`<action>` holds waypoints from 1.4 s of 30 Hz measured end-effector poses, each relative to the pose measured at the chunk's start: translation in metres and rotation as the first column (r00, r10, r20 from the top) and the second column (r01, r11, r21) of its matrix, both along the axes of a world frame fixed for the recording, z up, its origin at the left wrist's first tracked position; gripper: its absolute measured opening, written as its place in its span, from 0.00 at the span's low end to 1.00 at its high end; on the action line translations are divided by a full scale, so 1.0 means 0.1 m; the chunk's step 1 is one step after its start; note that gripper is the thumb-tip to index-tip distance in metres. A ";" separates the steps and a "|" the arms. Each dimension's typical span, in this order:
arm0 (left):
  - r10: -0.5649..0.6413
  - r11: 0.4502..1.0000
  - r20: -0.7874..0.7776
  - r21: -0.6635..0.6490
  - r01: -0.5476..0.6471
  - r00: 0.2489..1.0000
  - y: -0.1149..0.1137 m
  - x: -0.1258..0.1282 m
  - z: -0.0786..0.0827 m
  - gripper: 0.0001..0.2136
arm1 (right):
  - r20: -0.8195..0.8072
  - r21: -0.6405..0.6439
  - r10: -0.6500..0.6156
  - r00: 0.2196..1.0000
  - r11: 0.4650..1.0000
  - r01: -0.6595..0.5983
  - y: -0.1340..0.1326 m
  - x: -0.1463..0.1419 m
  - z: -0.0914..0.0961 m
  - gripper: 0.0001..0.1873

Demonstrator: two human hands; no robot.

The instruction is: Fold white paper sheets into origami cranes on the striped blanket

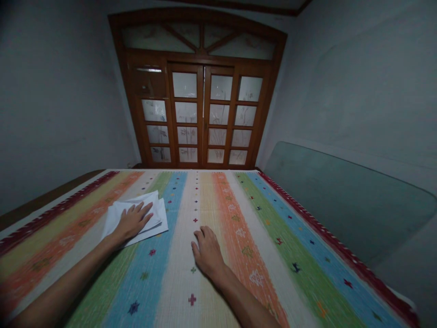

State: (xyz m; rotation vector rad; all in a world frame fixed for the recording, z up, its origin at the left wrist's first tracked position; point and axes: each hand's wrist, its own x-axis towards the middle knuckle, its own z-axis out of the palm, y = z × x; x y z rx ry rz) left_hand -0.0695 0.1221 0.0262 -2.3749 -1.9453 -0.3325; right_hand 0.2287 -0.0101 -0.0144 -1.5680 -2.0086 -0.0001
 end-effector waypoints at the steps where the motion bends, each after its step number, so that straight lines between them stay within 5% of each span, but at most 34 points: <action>1: -0.029 0.999 0.002 0.037 0.029 1.000 -0.08 0.05 0.02 0.25 | 0.011 0.002 -0.004 1.000 1.000 0.004 0.00 -0.01 0.00 0.13; 3: -0.120 0.988 0.009 0.094 0.118 0.993 -0.29 0.18 0.02 0.23 | 0.039 0.008 -0.010 0.999 1.000 0.010 0.00 -0.02 -0.02 0.14; 6: -0.437 0.886 0.101 0.222 0.408 0.894 -0.68 0.38 -0.09 0.20 | 0.073 0.011 -0.014 0.997 1.000 0.014 -0.01 -0.02 -0.05 0.15; 10: -0.592 0.806 0.136 0.119 0.580 0.795 -1.07 0.49 -0.27 0.26 | 0.059 -0.025 0.007 0.998 1.000 -0.005 -0.02 -0.01 -0.04 0.18; 14: -0.592 0.803 0.127 0.002 0.596 0.796 -1.17 0.46 -0.34 0.35 | 0.045 -0.159 0.075 0.996 0.985 -0.067 -0.07 0.02 0.02 0.27; 23: -0.610 0.786 0.130 -0.028 0.618 0.782 -1.18 0.43 -0.34 0.37 | 0.025 -0.365 0.346 0.938 0.877 -0.313 -0.20 0.23 0.20 0.49; 36: -0.594 0.790 0.180 -0.055 0.611 0.784 -1.23 0.41 -0.29 0.35 | 0.040 -0.359 0.437 0.899 0.846 -0.395 -0.19 0.28 0.07 0.46; 42: -0.594 0.804 0.185 0.119 0.583 0.783 -1.22 0.43 -0.16 0.14 | 0.026 -0.339 0.406 0.913 0.863 -0.374 -0.19 0.28 0.07 0.45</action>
